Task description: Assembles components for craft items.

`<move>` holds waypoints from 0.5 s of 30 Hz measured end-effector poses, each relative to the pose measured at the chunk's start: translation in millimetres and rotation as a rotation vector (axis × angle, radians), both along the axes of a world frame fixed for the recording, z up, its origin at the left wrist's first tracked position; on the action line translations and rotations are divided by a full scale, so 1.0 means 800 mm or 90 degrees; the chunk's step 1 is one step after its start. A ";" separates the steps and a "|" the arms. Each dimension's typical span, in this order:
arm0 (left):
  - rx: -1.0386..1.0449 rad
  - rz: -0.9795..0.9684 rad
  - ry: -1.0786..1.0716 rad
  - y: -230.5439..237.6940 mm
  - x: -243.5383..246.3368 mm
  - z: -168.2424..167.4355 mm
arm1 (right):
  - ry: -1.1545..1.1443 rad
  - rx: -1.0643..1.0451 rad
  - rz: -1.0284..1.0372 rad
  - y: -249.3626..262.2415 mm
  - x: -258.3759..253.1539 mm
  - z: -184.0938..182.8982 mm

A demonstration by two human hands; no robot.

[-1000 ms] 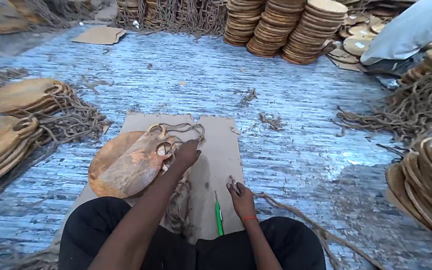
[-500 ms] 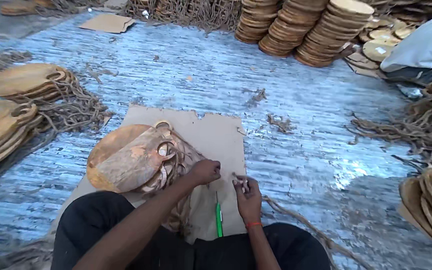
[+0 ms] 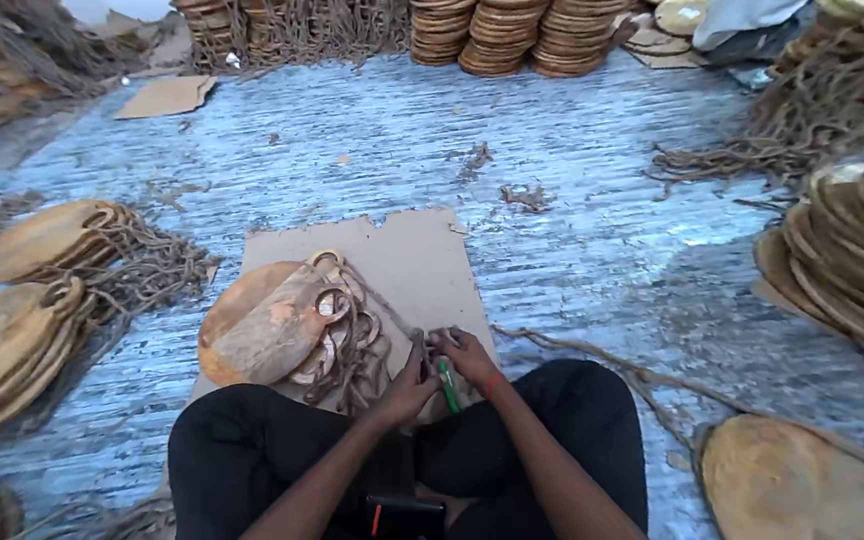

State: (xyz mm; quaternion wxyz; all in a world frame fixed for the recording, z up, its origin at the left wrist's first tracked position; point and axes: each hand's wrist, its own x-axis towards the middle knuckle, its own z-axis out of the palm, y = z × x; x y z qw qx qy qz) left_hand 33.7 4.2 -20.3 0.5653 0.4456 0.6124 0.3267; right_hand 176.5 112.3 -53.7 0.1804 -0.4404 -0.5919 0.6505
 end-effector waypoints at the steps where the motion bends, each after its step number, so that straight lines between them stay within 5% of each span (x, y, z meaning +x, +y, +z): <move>1: -0.010 -0.034 0.025 0.000 0.003 0.008 | -0.012 0.009 0.005 0.003 0.001 -0.001; 7: 0.056 -0.093 -0.013 -0.017 0.013 0.008 | -0.116 0.018 0.026 -0.007 0.010 0.010; 12: 0.204 0.056 0.402 0.010 -0.028 -0.008 | -0.113 0.060 0.041 0.003 0.011 0.007; 15: 0.203 -0.050 0.548 0.037 -0.055 -0.032 | -0.171 0.167 0.131 0.010 0.017 0.012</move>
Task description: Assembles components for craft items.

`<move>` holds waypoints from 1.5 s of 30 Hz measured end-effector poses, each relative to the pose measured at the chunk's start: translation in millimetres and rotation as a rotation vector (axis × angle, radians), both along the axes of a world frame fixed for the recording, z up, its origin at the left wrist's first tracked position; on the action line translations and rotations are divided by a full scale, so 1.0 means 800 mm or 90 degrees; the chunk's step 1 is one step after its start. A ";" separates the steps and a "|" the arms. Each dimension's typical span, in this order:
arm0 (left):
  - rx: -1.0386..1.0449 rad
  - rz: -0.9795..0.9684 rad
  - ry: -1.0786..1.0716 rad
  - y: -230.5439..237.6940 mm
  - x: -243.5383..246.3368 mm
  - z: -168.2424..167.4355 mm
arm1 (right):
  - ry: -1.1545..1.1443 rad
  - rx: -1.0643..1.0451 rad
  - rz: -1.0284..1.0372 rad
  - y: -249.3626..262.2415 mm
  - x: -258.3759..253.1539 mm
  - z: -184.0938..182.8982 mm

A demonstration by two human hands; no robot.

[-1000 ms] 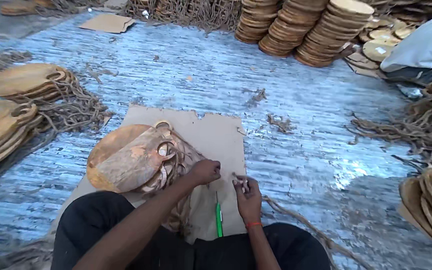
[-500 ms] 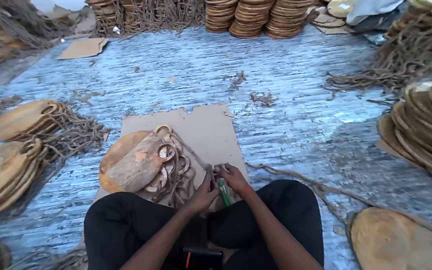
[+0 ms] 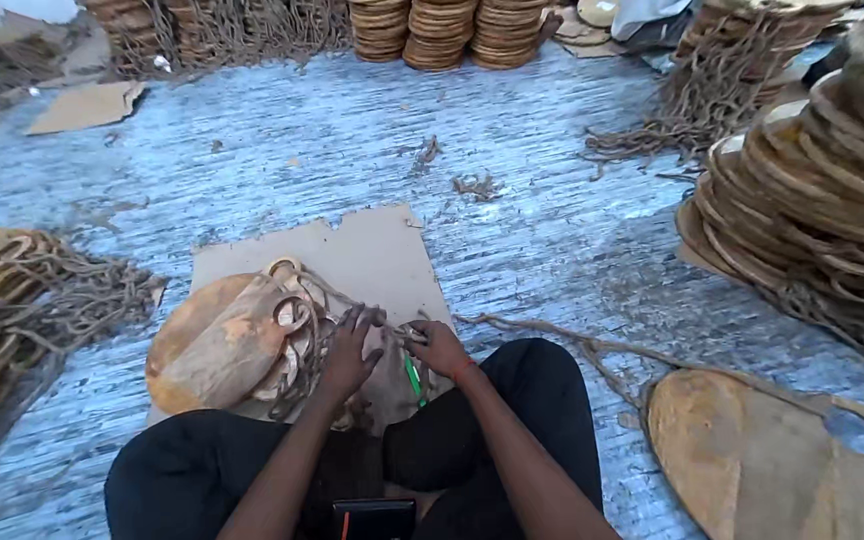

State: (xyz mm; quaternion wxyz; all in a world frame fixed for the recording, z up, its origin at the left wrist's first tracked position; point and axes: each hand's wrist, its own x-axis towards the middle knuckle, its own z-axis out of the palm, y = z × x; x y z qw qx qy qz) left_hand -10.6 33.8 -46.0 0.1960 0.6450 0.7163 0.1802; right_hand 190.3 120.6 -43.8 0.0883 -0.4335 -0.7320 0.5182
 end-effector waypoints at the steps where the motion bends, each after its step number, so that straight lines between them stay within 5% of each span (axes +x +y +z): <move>1: -0.040 -0.029 0.028 0.001 0.000 -0.007 | -0.024 0.027 0.041 -0.002 0.000 0.004; 4: -0.087 -0.073 0.050 -0.002 0.009 -0.010 | -0.116 0.099 0.089 -0.001 0.008 0.018; 9: -0.193 0.009 -0.012 -0.002 0.008 0.011 | -0.124 0.238 -0.129 -0.002 0.040 0.034; 14: -0.315 -0.071 -0.028 0.002 0.033 -0.010 | -0.354 0.203 -0.113 -0.001 0.022 0.025; 17: -0.297 -0.099 -0.046 0.005 0.047 -0.011 | -0.252 0.217 -0.065 -0.006 0.010 0.010; 22: -0.190 -0.081 -0.170 0.000 0.034 -0.017 | -0.088 -0.013 0.032 0.000 -0.006 -0.019; 26: -0.183 0.001 -0.222 0.005 0.030 -0.025 | 0.056 -0.086 -0.021 -0.001 -0.003 -0.042; 33: -0.222 0.136 -0.283 0.009 0.032 -0.034 | -0.144 -0.077 -0.029 0.018 -0.012 -0.036; 45: -0.204 0.222 -0.282 0.023 0.048 -0.049 | -0.178 -0.122 -0.101 0.025 -0.014 -0.043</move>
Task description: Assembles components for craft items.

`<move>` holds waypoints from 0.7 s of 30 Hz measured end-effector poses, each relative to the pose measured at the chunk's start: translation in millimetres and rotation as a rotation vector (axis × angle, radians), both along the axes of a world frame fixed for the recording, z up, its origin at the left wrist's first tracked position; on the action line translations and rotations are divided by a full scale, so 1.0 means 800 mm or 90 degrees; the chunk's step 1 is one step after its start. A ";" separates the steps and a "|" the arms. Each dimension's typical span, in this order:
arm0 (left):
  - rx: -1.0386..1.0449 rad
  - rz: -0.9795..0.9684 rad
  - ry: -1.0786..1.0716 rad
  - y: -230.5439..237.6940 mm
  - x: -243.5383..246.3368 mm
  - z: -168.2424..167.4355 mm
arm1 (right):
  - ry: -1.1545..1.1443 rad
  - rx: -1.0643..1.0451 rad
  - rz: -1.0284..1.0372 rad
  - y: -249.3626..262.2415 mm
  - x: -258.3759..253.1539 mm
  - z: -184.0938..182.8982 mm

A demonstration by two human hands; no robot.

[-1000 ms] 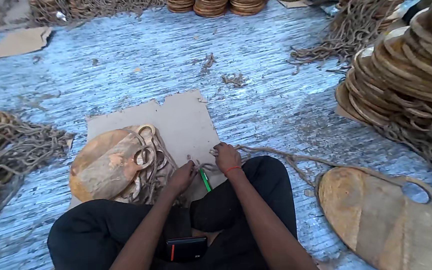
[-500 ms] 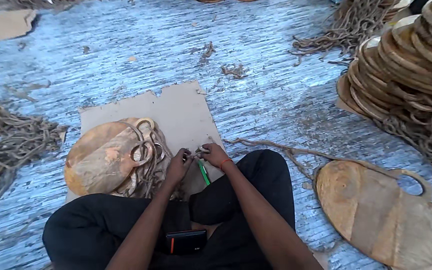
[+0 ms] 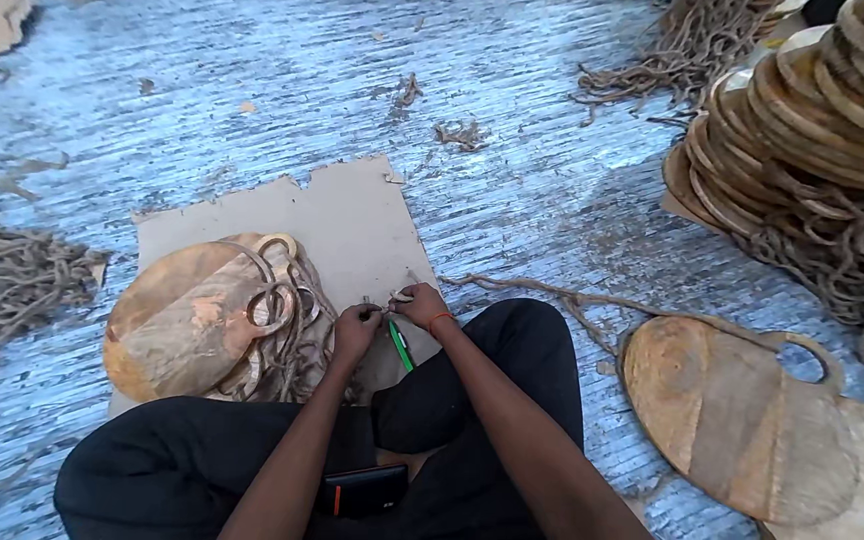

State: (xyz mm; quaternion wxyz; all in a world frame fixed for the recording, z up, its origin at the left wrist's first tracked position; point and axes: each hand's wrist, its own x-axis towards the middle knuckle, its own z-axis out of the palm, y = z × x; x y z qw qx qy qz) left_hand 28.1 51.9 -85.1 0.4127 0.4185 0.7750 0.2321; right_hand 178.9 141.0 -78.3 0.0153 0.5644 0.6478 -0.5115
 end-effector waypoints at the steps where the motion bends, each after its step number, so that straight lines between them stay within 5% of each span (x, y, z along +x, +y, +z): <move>1: -0.001 -0.003 0.004 0.000 0.000 0.001 | 0.001 0.000 -0.002 0.000 -0.001 0.000; 21: -0.068 -0.087 0.020 -0.001 0.002 0.004 | -0.175 -0.036 0.090 -0.007 -0.011 0.027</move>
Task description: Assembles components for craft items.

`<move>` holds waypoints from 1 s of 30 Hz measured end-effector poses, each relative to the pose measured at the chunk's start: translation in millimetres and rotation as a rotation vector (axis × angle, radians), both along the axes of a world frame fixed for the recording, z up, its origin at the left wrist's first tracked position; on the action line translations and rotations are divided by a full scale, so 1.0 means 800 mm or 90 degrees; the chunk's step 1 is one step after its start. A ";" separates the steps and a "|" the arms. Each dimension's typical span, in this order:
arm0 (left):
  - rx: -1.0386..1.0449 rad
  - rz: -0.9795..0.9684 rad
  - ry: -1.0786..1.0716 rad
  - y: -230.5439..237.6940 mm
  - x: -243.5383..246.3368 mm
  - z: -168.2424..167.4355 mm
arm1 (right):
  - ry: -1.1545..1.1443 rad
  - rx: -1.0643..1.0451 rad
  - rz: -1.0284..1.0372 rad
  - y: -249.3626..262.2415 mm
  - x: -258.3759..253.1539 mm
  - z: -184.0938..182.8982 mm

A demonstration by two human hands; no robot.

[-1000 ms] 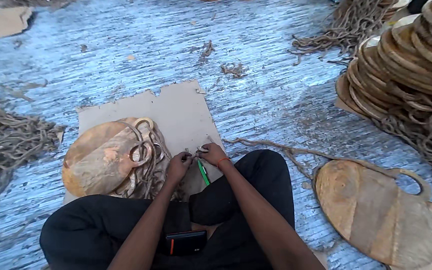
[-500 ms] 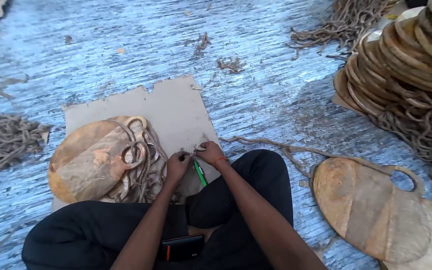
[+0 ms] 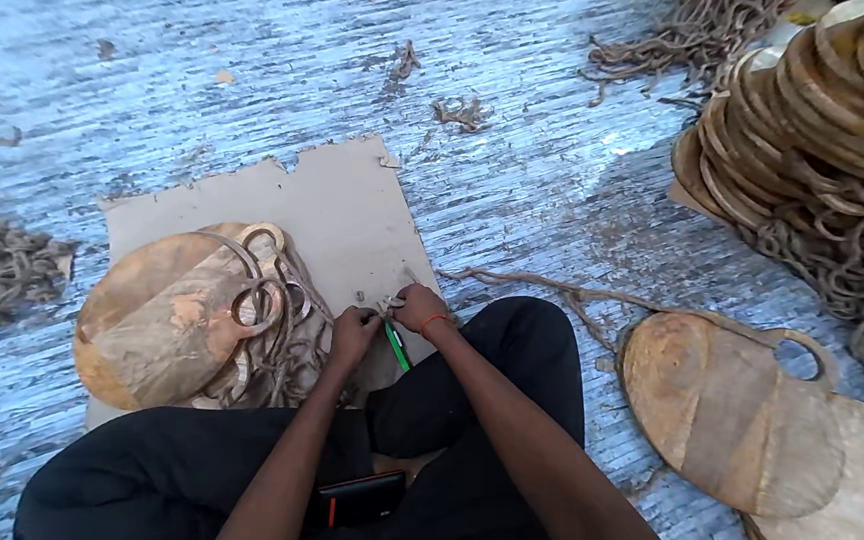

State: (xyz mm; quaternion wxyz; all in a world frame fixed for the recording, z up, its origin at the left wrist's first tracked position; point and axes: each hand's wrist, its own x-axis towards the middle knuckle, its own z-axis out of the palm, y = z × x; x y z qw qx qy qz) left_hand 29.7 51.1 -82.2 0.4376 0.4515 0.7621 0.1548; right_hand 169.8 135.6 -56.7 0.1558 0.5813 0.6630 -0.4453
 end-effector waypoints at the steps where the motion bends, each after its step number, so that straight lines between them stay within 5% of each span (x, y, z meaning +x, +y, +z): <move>1: -0.006 -0.010 0.001 0.000 -0.001 0.001 | -0.007 0.006 0.002 -0.002 -0.001 0.002; 30: 0.079 0.053 0.044 0.009 -0.005 -0.010 | -0.045 0.043 -0.008 0.008 -0.024 -0.008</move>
